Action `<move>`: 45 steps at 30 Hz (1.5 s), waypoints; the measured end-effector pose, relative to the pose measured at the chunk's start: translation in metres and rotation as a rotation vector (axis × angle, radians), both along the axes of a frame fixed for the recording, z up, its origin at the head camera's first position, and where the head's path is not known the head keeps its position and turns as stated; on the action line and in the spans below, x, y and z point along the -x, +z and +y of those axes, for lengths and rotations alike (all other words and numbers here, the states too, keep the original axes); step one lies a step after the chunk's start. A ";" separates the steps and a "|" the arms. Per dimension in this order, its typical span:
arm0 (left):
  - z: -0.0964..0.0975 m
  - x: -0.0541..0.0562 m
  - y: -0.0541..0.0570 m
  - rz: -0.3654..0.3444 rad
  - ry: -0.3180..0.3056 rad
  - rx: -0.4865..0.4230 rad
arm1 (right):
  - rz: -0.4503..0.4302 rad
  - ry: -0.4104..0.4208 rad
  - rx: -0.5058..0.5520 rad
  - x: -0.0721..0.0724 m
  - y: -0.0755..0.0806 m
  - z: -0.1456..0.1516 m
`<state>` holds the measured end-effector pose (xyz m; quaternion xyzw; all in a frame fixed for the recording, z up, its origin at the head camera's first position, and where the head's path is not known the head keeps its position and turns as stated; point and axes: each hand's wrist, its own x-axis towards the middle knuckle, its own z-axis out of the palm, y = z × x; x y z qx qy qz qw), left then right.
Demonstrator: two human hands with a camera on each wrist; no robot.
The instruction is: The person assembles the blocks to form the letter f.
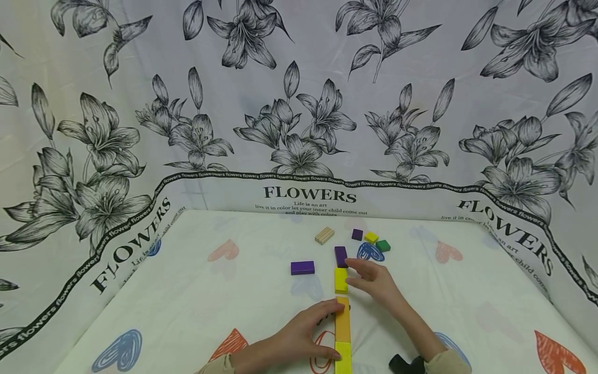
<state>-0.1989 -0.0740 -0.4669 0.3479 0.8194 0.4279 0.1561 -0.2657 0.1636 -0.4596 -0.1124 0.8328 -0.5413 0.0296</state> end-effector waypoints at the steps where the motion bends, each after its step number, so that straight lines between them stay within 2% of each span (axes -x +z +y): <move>1: 0.000 0.000 0.000 -0.001 0.002 0.004 | 0.002 0.004 -0.003 0.000 0.000 -0.001; 8: 0.000 -0.001 0.001 0.012 0.004 0.018 | -0.010 0.024 -0.035 -0.003 0.000 -0.004; 18: 0.001 -0.002 0.003 -0.012 0.009 0.012 | 0.008 0.050 -0.064 -0.001 -0.004 -0.001; 34: 0.001 -0.001 0.003 0.000 0.008 0.022 | 0.016 0.031 -0.137 0.001 -0.007 -0.003; 45: 0.000 0.000 0.001 0.019 0.002 0.027 | 0.029 0.043 -0.100 0.000 -0.005 -0.001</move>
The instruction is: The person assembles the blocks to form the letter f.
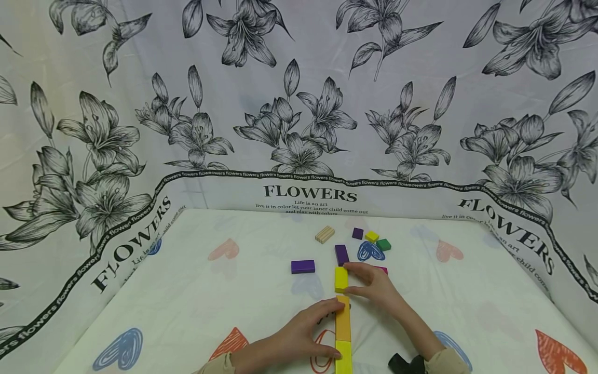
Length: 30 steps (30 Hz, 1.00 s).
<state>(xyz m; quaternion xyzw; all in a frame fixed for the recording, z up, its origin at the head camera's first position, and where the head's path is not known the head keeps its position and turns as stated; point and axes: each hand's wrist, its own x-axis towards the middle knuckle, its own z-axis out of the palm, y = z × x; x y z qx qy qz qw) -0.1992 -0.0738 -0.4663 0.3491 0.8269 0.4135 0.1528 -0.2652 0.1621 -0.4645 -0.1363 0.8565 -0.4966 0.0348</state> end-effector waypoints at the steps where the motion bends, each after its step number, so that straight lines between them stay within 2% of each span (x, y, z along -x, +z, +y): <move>1: 0.000 0.000 0.000 0.001 0.001 0.001 | 0.000 0.003 0.003 0.000 0.000 0.000; 7: 0.000 0.000 0.001 -0.007 0.003 0.003 | -0.010 0.007 0.017 -0.001 0.002 0.001; 16: 0.000 -0.001 0.001 -0.033 0.008 0.010 | -0.008 0.008 -0.033 0.001 0.001 0.000; 23: 0.000 0.000 -0.002 -0.008 0.005 0.009 | -0.031 0.011 -0.027 -0.001 0.004 0.000; 30: 0.000 0.001 -0.002 0.008 0.002 0.013 | -0.016 0.052 -0.007 -0.003 0.007 0.003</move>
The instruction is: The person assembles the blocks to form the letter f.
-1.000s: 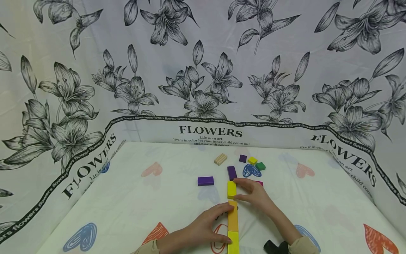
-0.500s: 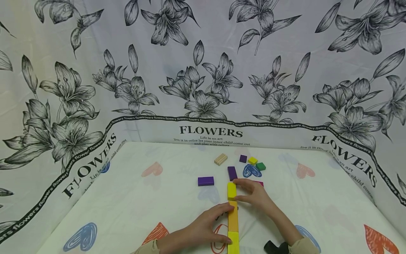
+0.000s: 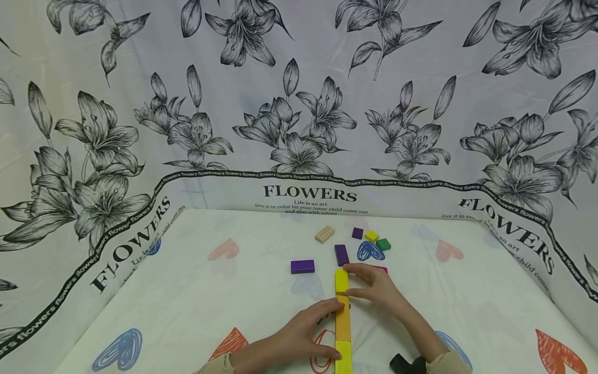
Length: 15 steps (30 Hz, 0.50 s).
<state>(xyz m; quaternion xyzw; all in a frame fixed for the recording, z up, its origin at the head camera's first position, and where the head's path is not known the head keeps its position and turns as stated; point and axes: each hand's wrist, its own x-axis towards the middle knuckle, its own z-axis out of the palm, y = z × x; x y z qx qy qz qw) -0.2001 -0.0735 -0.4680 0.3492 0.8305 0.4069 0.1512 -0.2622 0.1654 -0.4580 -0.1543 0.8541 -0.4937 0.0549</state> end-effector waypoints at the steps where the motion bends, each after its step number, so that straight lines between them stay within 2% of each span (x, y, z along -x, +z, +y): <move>1: 0.000 0.000 0.000 0.003 -0.001 -0.002 | 0.004 0.006 0.000 0.000 0.000 0.000; 8: 0.000 0.000 0.001 0.001 -0.002 -0.007 | 0.025 0.032 -0.021 0.001 -0.003 0.000; 15: 0.000 0.000 -0.001 0.016 -0.003 -0.007 | 0.016 0.020 -0.033 0.001 -0.003 0.000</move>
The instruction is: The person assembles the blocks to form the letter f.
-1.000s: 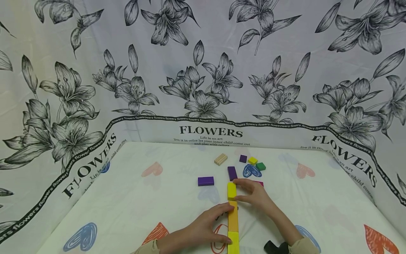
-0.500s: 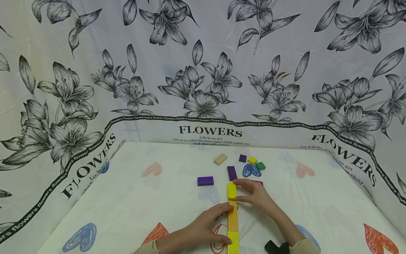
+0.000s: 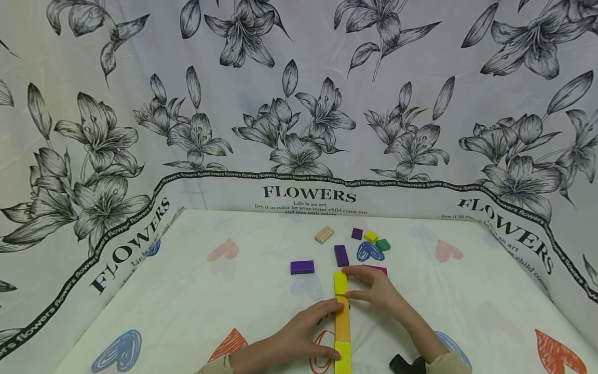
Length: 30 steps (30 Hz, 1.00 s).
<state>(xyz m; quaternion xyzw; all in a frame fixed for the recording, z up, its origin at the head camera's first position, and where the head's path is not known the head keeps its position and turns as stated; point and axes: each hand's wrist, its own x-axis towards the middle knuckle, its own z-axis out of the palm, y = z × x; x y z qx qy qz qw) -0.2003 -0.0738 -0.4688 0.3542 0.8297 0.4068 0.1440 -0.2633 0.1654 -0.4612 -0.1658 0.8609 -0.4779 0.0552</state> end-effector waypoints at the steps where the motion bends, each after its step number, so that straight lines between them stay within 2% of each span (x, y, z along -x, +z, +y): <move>1: 0.000 0.000 0.000 0.002 -0.001 0.000 | 0.000 -0.002 -0.004 0.000 0.000 0.000; 14: 0.001 0.000 0.000 0.000 0.004 0.009 | 0.012 0.002 -0.016 0.001 -0.003 0.002; 30: 0.000 -0.001 0.002 -0.005 0.007 0.008 | -0.018 -0.027 -0.028 0.003 -0.004 -0.001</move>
